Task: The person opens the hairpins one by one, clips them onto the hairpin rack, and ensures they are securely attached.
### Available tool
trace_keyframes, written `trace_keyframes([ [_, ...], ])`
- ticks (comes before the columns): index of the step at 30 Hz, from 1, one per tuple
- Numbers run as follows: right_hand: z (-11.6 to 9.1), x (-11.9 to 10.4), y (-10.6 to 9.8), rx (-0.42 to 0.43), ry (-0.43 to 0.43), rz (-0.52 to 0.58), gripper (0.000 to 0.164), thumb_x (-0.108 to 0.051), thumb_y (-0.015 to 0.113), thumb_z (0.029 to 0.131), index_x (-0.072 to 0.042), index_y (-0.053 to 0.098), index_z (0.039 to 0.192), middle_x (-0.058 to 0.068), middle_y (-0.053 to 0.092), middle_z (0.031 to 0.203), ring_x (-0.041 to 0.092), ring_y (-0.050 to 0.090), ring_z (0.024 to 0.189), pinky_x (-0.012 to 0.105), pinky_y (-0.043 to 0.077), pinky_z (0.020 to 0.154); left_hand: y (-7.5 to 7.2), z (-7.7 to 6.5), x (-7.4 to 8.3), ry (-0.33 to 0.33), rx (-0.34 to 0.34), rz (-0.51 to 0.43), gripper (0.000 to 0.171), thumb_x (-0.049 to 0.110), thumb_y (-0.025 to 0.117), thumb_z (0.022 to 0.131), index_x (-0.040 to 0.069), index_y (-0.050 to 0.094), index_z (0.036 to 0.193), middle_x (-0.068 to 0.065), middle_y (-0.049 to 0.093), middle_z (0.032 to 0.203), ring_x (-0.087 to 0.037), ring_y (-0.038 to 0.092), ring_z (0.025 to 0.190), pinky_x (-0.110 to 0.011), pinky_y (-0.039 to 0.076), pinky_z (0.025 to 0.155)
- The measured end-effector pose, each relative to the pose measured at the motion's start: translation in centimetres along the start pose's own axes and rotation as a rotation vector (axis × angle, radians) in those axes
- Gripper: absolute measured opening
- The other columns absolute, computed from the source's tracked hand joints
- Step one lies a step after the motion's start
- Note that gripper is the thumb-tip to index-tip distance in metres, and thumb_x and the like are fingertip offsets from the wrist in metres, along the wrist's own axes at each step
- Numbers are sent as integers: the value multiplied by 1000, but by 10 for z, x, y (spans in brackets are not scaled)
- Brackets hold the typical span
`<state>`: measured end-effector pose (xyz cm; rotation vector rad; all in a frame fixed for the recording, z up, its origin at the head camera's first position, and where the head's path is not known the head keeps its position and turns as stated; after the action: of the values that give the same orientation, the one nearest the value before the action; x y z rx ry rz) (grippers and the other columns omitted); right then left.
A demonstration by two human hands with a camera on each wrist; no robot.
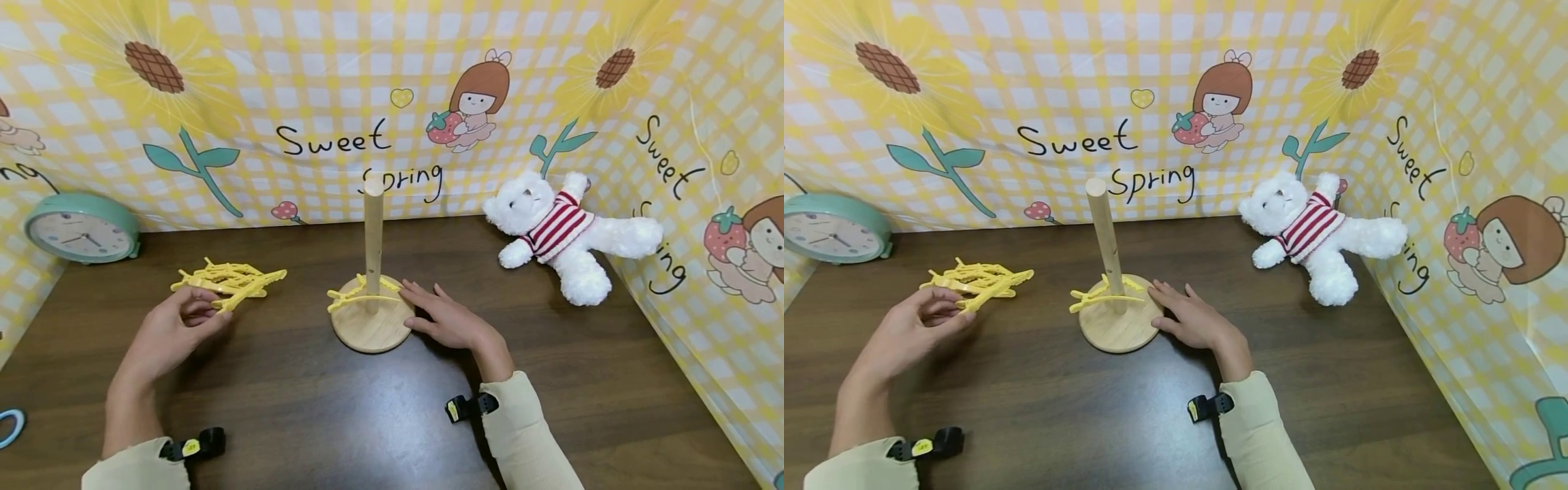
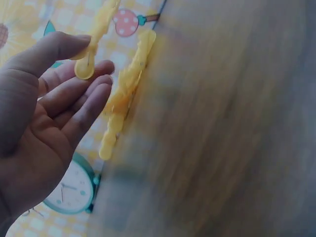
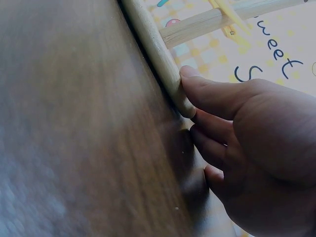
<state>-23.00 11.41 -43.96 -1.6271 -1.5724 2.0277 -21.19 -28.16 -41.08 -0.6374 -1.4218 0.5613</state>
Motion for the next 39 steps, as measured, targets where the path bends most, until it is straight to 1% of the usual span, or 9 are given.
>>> trace_keyframes([
  [4,0,-1,0,0,-8,-3,63,-28,55,106,-10,27,160,10,19,167,21,16,153,46,1,124,1,1,13,27,21,0,45,32,70,98,1,61,129,-24,67,120,16,53,89,-6,45,72],
  [7,0,-2,-1,2,-13,1,63,-27,55,106,-9,28,160,11,19,167,22,16,153,47,1,123,1,3,23,57,33,13,44,33,68,99,2,64,129,-22,67,118,15,52,89,-6,44,72],
  [10,0,-2,-1,2,-14,3,63,-27,55,106,-9,28,160,11,20,167,23,16,153,48,1,123,3,4,33,88,31,20,40,32,68,99,1,64,124,-20,68,115,12,54,87,-7,45,72],
  [16,1,-1,0,1,-3,-2,63,-28,55,106,-11,28,160,8,19,167,20,16,153,44,0,124,9,7,51,144,11,37,31,29,66,101,4,60,119,-16,70,110,-1,59,86,-14,47,70],
  [20,1,-1,0,1,-7,0,63,-28,55,106,-10,28,160,9,19,167,21,16,153,45,0,124,16,9,64,192,1,22,26,23,64,102,4,56,118,-12,66,98,-10,56,80,-20,46,64],
  [23,0,-1,-1,5,-15,5,63,-27,55,106,-9,29,160,11,20,167,23,17,153,47,1,123,19,9,74,231,19,12,23,19,63,102,3,56,117,-8,63,90,-13,53,74,-23,44,60],
  [29,1,-2,-2,3,-13,10,63,-27,56,106,-8,29,160,11,19,167,24,16,153,48,0,123,21,9,93,298,50,-2,22,17,57,105,2,58,121,-10,66,94,-12,55,77,-21,45,62],
  [35,1,-2,-1,3,-13,5,63,-27,56,106,-8,29,160,11,19,167,25,16,153,48,0,123,25,7,110,387,46,36,20,15,52,107,2,56,121,-5,55,86,-16,49,72,-27,41,60],
  [39,0,-2,-1,9,-16,8,63,-26,56,106,-7,29,159,12,19,166,24,16,153,49,0,123,30,5,118,432,49,70,18,14,50,108,3,55,120,-2,51,83,-15,46,68,-28,39,60],
])
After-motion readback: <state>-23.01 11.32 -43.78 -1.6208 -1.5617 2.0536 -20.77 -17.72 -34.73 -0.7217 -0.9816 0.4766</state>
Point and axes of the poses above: each hand's wrist, its own z-axis towards the middle knuckle, its own y-axis out of the palm, x = y × z, the point moved 8 cm from there along z, towards the middle knuckle
